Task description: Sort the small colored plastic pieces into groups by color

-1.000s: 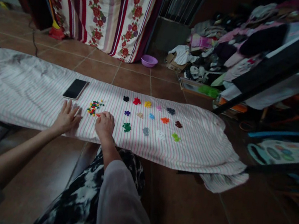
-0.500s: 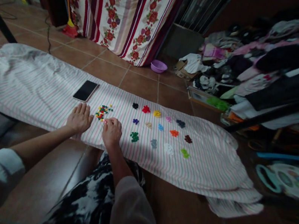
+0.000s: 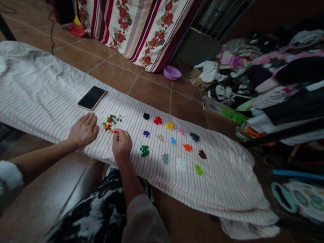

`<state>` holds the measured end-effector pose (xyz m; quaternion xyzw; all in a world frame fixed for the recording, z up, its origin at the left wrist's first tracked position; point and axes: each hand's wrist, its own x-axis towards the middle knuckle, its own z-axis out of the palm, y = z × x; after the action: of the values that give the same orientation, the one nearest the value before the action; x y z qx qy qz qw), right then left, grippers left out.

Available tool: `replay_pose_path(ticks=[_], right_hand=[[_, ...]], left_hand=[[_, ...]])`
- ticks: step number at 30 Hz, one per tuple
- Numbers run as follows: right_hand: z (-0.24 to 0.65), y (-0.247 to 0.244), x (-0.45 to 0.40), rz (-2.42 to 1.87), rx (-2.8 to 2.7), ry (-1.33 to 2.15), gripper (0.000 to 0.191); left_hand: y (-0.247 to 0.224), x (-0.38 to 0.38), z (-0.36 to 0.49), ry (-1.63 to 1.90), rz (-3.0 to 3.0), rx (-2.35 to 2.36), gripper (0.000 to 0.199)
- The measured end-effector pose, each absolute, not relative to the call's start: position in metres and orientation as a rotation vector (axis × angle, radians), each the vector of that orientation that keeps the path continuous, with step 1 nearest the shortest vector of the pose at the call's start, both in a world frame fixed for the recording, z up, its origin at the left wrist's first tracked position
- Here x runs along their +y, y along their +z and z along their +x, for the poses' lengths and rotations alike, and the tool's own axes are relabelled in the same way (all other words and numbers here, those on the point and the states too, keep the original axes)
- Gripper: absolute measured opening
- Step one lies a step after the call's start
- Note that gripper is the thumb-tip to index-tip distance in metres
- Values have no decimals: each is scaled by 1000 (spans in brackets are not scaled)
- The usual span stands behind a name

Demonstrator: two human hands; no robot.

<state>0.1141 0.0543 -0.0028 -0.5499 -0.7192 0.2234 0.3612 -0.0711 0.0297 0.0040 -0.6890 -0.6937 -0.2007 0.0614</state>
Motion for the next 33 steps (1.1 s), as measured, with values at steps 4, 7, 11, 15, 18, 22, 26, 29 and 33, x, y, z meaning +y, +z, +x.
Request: replay_pose_path(ticks=[4, 7, 11, 15, 18, 22, 26, 29, 33], right_hand=[[117, -6, 63, -1390, -1705, 755, 20], [121, -8, 68, -1341, -1644, 860, 20], [128, -5, 72, -1290, -1652, 937, 22], [134, 3, 78, -1285, -1670, 940, 23], [142, 11, 86, -1293, -1662, 916, 22], [165, 19, 105, -1314, -1639, 797, 23], [201, 25, 131, -1377, -1601, 649, 27], [227, 30, 152, -1517, -1572, 565, 27], [252, 39, 171, -1782, -1629, 422, 29]], left_hand=[[6, 29, -70, -595, -2072, -2090, 55], [7, 30, -70, -612, -2050, -2115, 54], [7, 30, -70, -633, -2047, -2123, 52], [5, 30, -71, -635, -2046, -2091, 52], [2, 30, -72, -641, -2037, -2061, 51], [-1, 30, -73, -650, -2028, -2025, 49], [0, 30, -74, -621, -2050, -1992, 48], [2, 30, -74, -619, -2056, -1992, 47], [2, 30, -74, -654, -2059, -2019, 48]])
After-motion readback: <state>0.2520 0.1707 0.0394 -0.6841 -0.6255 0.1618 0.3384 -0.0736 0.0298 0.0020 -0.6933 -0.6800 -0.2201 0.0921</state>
